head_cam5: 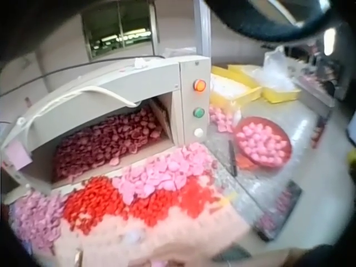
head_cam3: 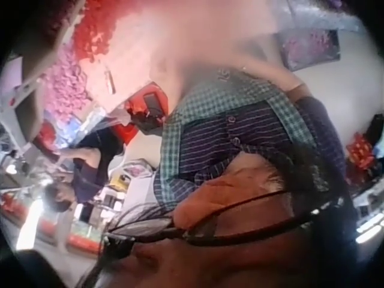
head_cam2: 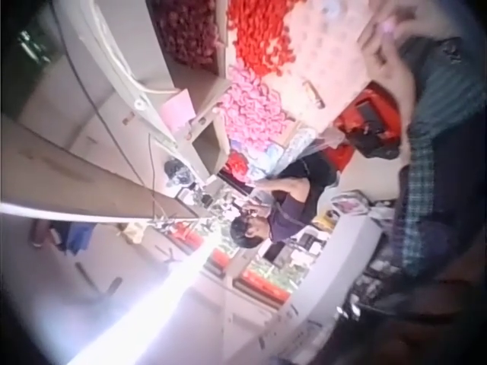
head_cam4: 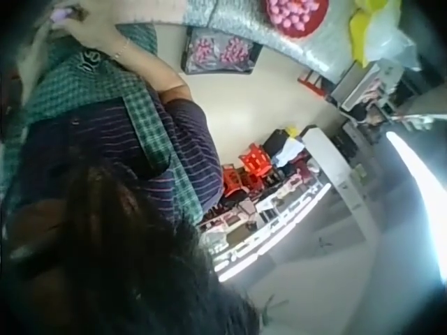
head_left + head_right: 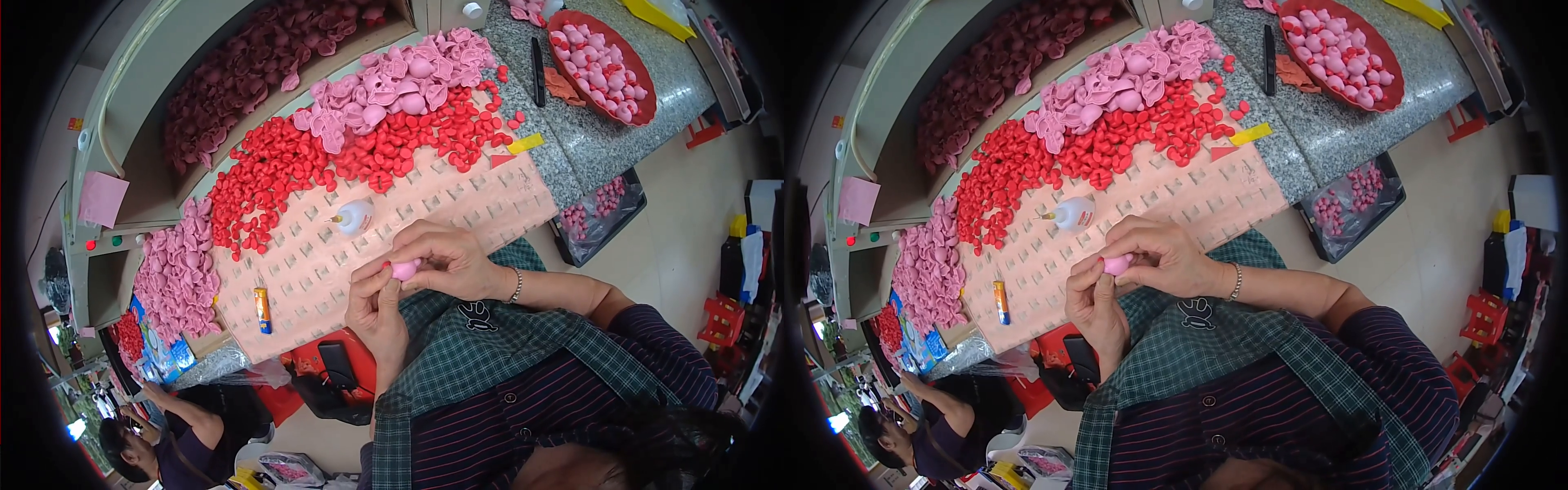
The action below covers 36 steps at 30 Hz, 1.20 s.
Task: The recorder is at a factory workstation assembling small pink and red plastic parts using adhesive and packing finished items into plastic bags.
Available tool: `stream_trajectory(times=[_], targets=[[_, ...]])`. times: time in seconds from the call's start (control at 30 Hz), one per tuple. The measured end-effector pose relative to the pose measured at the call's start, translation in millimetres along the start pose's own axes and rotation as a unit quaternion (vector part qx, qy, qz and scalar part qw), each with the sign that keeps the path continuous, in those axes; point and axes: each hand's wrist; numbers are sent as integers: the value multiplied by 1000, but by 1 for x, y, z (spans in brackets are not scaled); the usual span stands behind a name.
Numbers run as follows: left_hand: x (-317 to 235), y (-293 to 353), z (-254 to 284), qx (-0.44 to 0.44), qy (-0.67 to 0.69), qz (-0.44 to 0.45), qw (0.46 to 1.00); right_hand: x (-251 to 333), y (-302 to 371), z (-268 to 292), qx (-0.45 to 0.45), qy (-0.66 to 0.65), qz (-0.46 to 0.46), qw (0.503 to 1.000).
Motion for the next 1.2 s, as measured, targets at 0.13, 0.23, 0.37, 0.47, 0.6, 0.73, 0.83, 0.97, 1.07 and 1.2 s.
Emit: stream_trajectory(times=[0.13,0.23,0.37,0.47,0.6,0.73,0.83,0.97,1.07,1.2], targets=[[-1,0,0,1,-15,1,1000,-1,0,0,1,9,4,1000],[0,0,0,-2,-16,-2,1000,-2,-1,1,9,5,3,1000],[6,-2,1,-12,26,-22,999,4,-2,1,22,-51,-50,997],[9,-3,2,-10,30,-33,999,-2,-3,1,18,-49,-35,998],[9,-2,1,-5,47,-25,999,-7,1,-7,-30,-277,-69,958],[9,-1,1,-32,94,-5,995,-2,0,2,2,-181,-100,978],[11,-2,1,-22,77,-23,997,-1,-1,1,-1,-161,-92,983],[11,-2,-1,-14,39,-46,998,-4,1,-1,-18,-183,-78,980],[11,-3,-2,-17,41,-48,998,-7,3,-2,-28,-185,-79,979],[8,-2,-6,-43,71,-36,996,-8,4,0,-17,-188,-113,975]])
Point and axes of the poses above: each hand's wrist, its own y-axis away from the middle knuckle, its own z-axis out of the back of the hand, x = y × z, and after that the axes turned 3 degrees about z, right-handed
